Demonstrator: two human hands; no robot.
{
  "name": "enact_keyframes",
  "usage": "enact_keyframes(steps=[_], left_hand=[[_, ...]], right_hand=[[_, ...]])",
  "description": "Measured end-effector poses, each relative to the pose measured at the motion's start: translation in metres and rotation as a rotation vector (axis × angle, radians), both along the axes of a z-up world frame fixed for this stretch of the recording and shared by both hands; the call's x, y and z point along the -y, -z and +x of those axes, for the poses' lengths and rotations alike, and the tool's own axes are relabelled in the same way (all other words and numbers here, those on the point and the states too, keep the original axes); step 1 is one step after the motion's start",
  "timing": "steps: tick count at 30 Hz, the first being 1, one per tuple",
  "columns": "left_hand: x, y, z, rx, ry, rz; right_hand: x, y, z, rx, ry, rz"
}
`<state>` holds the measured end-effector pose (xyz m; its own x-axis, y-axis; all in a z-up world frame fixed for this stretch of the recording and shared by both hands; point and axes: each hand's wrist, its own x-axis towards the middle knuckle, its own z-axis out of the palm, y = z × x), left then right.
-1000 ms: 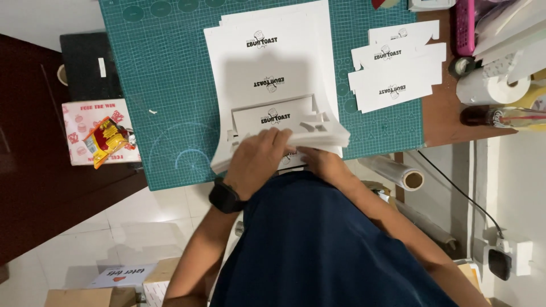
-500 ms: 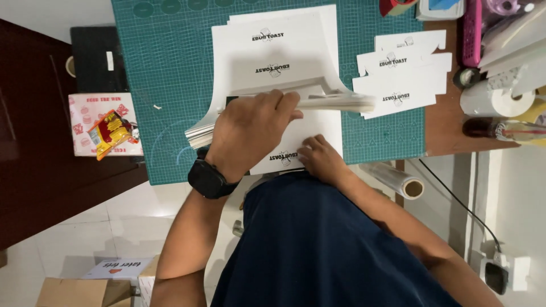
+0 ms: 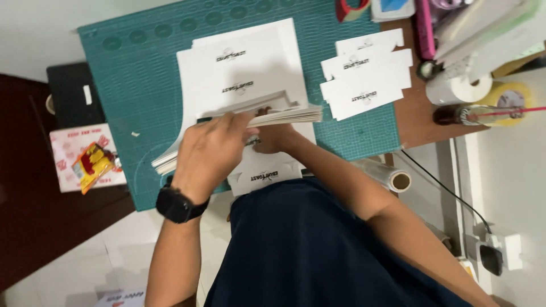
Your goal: The person is separating pre-cut cardboard box templates from their waste sheets and stacking the templates neatly on a table.
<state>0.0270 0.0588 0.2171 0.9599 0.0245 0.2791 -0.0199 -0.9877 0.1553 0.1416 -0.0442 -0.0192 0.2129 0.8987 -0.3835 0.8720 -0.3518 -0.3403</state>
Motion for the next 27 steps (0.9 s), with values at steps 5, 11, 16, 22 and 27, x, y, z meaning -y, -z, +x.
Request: enact_keyframes(steps=[5, 11, 16, 22, 27], left_hand=[[-0.003, -0.006, 0.000, 0.005, -0.013, 0.042], [-0.005, -0.013, -0.001, -0.030, -0.069, 0.057], [0.003, -0.010, -0.008, -0.079, -0.104, 0.015], [0.015, -0.001, -0.013, -0.117, -0.099, -0.091], [0.022, 0.010, -0.019, -0.189, -0.114, -0.162]], right_hand=[[0.017, -0.020, 0.008, -0.226, 0.044, 0.043], [0.140, -0.085, 0.027, -0.381, 0.249, 0.340], [0.267, -0.063, 0.054, -0.809, 0.856, 0.413], [0.234, -0.035, 0.078, -1.147, 1.969, 0.805], [0.212, 0.128, 0.134, -1.126, 2.337, 1.290]])
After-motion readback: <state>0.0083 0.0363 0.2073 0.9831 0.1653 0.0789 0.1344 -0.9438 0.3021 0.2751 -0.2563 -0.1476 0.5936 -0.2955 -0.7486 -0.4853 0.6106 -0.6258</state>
